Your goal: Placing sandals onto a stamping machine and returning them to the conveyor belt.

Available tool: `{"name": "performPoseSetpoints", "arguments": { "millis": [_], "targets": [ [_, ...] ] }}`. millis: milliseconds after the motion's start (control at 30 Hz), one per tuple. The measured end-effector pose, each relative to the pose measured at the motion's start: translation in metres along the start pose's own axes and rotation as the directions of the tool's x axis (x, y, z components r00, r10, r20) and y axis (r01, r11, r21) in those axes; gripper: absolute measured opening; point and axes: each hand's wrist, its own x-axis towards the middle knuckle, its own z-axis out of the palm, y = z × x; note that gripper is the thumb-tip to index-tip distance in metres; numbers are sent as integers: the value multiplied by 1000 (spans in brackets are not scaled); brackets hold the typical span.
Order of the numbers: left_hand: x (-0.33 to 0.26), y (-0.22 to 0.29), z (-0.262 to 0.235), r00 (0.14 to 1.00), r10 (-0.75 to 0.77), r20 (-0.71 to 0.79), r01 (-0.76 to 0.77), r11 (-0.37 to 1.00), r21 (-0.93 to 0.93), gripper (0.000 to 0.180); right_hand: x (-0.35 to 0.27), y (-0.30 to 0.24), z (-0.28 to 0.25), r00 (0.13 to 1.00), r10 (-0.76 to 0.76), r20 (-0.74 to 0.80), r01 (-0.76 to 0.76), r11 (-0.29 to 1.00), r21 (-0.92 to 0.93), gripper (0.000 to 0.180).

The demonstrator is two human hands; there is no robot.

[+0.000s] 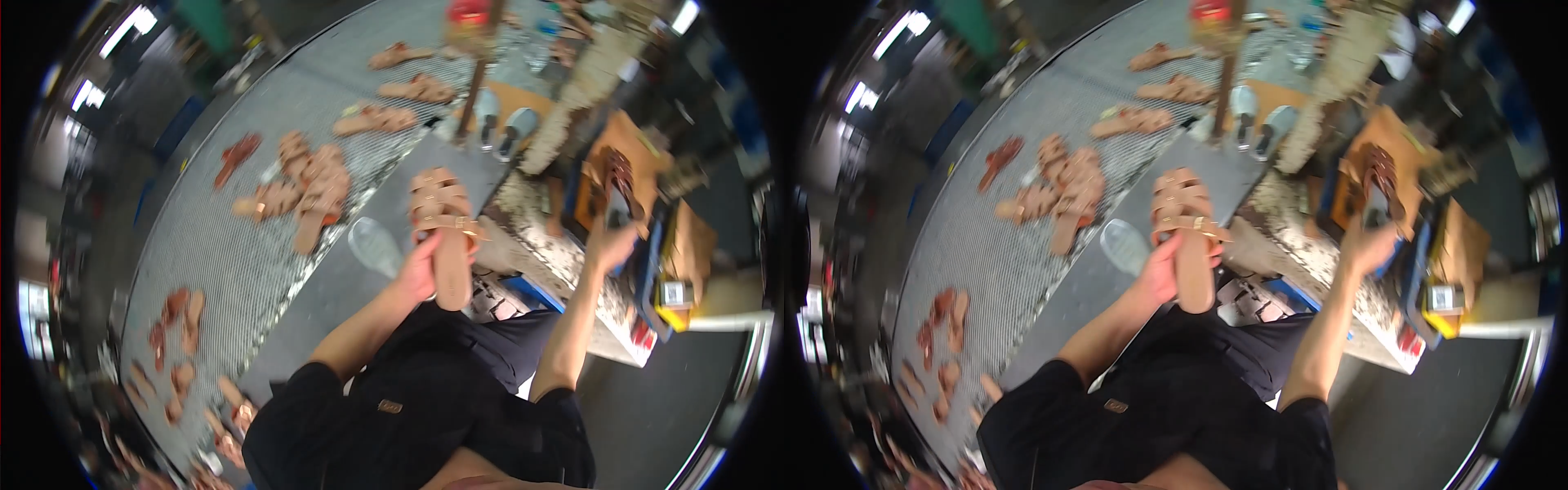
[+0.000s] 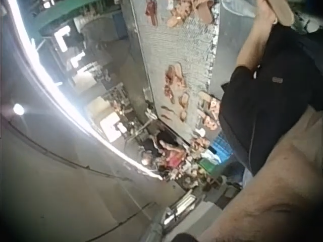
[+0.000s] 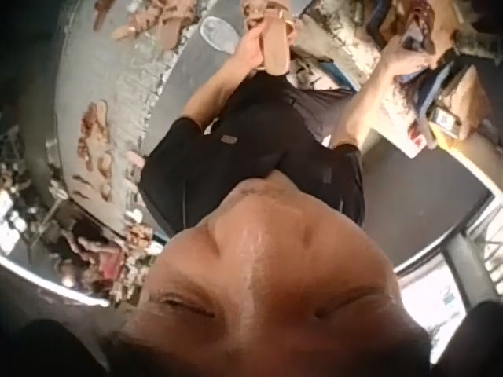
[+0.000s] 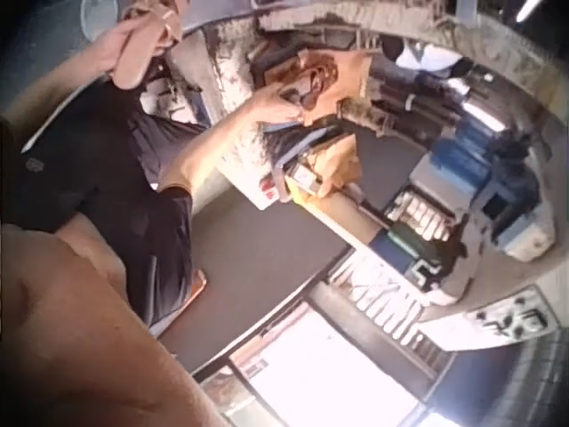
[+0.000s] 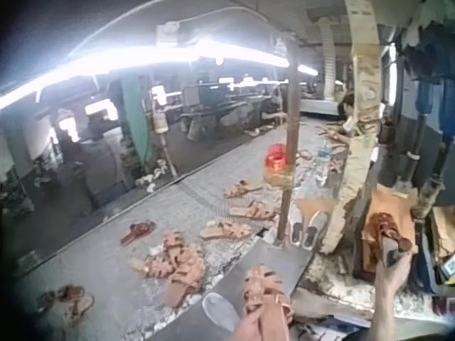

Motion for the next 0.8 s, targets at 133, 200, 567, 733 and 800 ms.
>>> {"name": "performPoseSetpoints", "arguments": {
  "millis": [133, 200, 567, 733, 800],
  "targets": [
    [-33, -10, 9, 993, 113, -39, -116, 991, -60, 65, -136, -22, -29, 970, -227, 89, 196, 944, 267, 72],
    [-44, -8, 3, 991, 124, -45, -129, 983, -131, 54, -188, -35, -24, 827, -424, 370, 201, 837, 510, 72],
    [-314, 199, -105, 41, 862, -505, -756, 357, 549, 45, -315, -111, -42, 167, -902, 398, -51, 395, 917, 71],
    [-239, 157, -95, 236, 902, -363, -715, 414, 563, 53, -304, -118, -57, 283, -826, 488, -211, 443, 872, 65],
    [-177, 118, -87, 382, 912, -148, -798, 406, 445, 86, -299, -118, -59, 280, -827, 487, -173, 455, 873, 66]
  ]
}}
